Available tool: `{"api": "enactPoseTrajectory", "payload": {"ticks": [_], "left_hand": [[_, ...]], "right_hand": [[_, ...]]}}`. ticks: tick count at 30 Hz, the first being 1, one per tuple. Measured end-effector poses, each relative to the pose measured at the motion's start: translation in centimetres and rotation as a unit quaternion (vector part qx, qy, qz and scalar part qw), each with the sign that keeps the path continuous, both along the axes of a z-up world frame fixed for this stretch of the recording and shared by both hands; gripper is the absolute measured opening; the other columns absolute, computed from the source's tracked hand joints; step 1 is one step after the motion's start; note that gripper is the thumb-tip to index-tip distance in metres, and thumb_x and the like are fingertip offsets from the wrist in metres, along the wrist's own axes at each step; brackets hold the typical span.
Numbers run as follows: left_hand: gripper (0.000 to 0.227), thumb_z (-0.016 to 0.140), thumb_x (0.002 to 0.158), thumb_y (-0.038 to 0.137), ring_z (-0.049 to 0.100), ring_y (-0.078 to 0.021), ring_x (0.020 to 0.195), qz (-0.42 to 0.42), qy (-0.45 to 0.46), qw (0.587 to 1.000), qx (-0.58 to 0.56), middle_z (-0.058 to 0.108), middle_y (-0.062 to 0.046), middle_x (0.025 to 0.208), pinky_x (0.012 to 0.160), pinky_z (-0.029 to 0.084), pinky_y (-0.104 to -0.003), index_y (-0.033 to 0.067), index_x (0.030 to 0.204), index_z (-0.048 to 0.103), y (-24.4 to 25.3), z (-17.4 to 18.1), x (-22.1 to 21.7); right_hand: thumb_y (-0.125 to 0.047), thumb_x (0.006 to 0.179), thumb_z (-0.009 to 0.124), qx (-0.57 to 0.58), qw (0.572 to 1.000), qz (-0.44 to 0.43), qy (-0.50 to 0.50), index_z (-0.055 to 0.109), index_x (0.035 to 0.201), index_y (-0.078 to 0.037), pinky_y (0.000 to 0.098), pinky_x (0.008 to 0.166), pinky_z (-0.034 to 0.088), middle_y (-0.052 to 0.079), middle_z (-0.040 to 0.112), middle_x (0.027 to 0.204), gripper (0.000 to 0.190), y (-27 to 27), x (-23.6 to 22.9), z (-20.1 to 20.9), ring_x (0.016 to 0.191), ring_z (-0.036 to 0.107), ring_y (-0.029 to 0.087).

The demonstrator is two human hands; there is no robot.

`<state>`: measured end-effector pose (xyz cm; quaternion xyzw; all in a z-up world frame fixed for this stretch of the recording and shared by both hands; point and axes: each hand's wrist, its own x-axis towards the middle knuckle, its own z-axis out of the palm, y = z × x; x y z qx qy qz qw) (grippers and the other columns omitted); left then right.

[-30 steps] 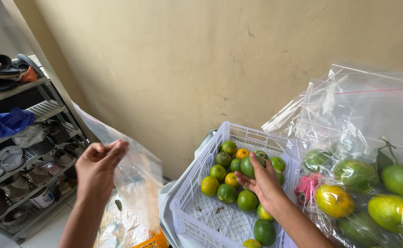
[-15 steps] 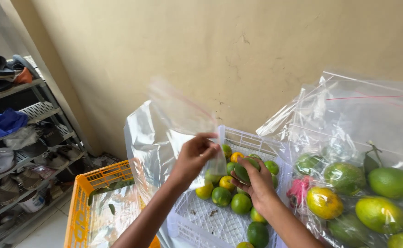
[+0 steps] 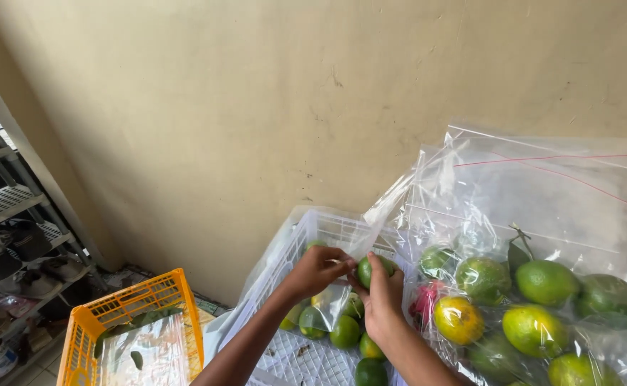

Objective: The person picks citrus fruits one by one from a plastic crate and places them into a clear plastic bag, then seals the bag.

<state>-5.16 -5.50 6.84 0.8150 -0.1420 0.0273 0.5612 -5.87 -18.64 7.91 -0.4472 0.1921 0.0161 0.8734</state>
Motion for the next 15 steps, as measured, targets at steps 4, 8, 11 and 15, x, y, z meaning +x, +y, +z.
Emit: {"api": "enactPoseTrajectory", "payload": {"ticks": [4, 8, 11, 15], "left_hand": [[0.045, 0.054, 0.09, 0.037, 0.071, -0.0217, 0.081, 0.009, 0.127, 0.988, -0.091, 0.074, -0.016, 0.091, 0.08, 0.059, -0.03, -0.0029, 0.093, 0.074, 0.5, 1.8, -1.7], [0.041, 0.062, 0.087, 0.041, 0.067, -0.0176, 0.082, 0.03, 0.173, 0.981, -0.081, 0.071, -0.009, 0.082, 0.077, 0.056, -0.033, 0.0018, 0.079, 0.07, 1.4, 0.8, 0.1], [0.04, 0.067, 0.082, 0.043, 0.065, -0.0166, 0.084, 0.008, 0.188, 0.981, -0.036, 0.062, -0.006, 0.074, 0.077, 0.057, -0.031, 0.0036, 0.072, 0.066, 2.0, 1.7, 0.5], [0.04, 0.065, 0.084, 0.039, 0.068, -0.02, 0.08, -0.093, 0.168, 0.981, -0.032, 0.069, -0.01, 0.078, 0.083, 0.061, -0.035, -0.0004, 0.076, 0.069, 2.8, 2.8, 0.5]], "right_hand": [[-0.011, 0.086, 0.063, -0.038, 0.999, 0.039, 0.001, 0.043, 0.113, -0.004, 0.04, 0.076, 0.059, 0.017, 0.054, 0.111, 0.035, 0.0, -0.6, 0.5, 0.096, 0.06, 0.028], [-0.011, 0.083, 0.065, -0.057, 0.996, 0.057, 0.023, 0.053, 0.113, -0.003, 0.0405, 0.077, 0.058, 0.015, 0.059, 0.109, 0.033, 0.2, -0.6, 0.3, 0.098, 0.06, 0.026], [-0.012, 0.079, 0.071, -0.071, 0.995, 0.065, 0.014, 0.054, 0.109, -0.005, 0.0386, 0.075, 0.058, 0.013, 0.06, 0.107, 0.036, 0.3, -0.8, 0.5, 0.096, 0.06, 0.023], [-0.02, 0.074, 0.075, -0.067, 0.995, 0.072, 0.021, 0.059, 0.11, -0.004, 0.0387, 0.072, 0.059, 0.012, 0.062, 0.112, 0.043, 0.3, -1.5, 1.6, 0.098, 0.062, 0.024]]}}
